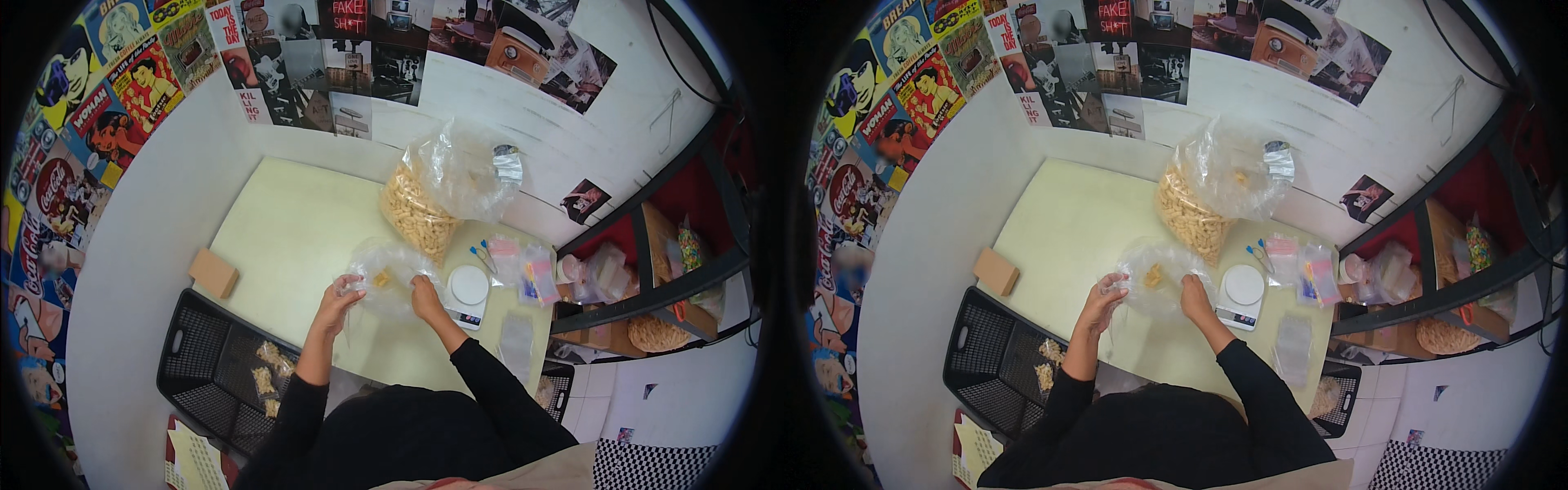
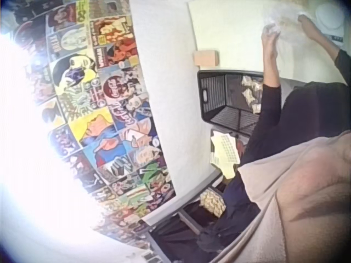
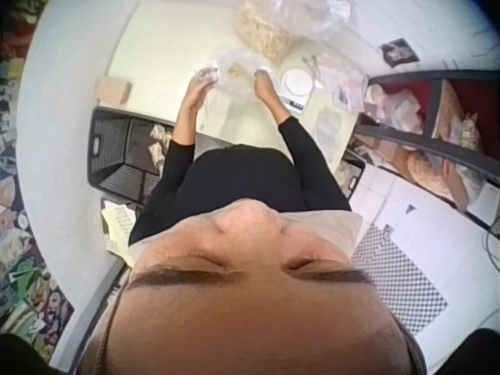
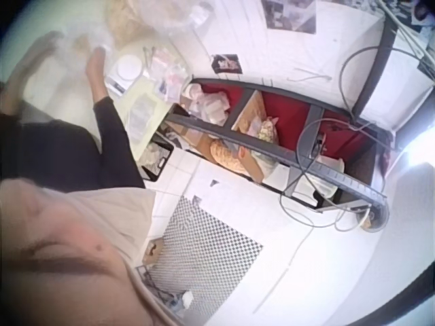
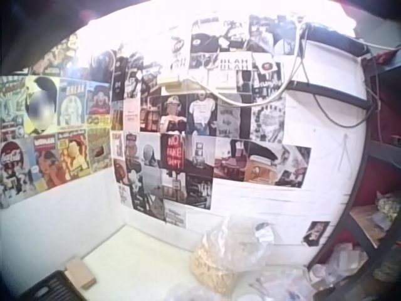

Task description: The person scoops snacks from a large bag into smaller plastic bags using a scoop, weighs each bag on a digital scale, and places the filled bags into a black basket.

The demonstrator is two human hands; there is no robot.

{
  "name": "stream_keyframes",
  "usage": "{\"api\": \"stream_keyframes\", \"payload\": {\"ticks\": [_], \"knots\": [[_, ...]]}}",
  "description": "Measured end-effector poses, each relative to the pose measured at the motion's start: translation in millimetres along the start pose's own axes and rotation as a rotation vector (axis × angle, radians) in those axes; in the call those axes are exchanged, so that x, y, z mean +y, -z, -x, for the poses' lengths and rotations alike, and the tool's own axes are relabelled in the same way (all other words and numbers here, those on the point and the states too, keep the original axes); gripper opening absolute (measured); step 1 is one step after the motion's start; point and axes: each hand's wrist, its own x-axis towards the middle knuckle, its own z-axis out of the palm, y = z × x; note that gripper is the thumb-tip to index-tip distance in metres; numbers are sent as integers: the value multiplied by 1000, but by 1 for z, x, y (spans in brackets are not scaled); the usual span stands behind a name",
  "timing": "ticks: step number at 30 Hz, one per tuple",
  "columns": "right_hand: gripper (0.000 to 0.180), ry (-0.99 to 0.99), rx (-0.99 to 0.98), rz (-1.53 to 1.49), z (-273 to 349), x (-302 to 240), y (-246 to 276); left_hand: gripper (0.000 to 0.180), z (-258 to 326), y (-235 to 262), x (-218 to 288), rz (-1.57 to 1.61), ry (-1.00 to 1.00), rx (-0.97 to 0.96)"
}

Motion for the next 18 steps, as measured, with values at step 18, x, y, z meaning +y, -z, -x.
{"api": "stream_keyframes", "payload": {"ticks": [18], "knots": [[26,-59,-21,-44,12,17,-36,42,23,46,-28,-39,55,54]]}}
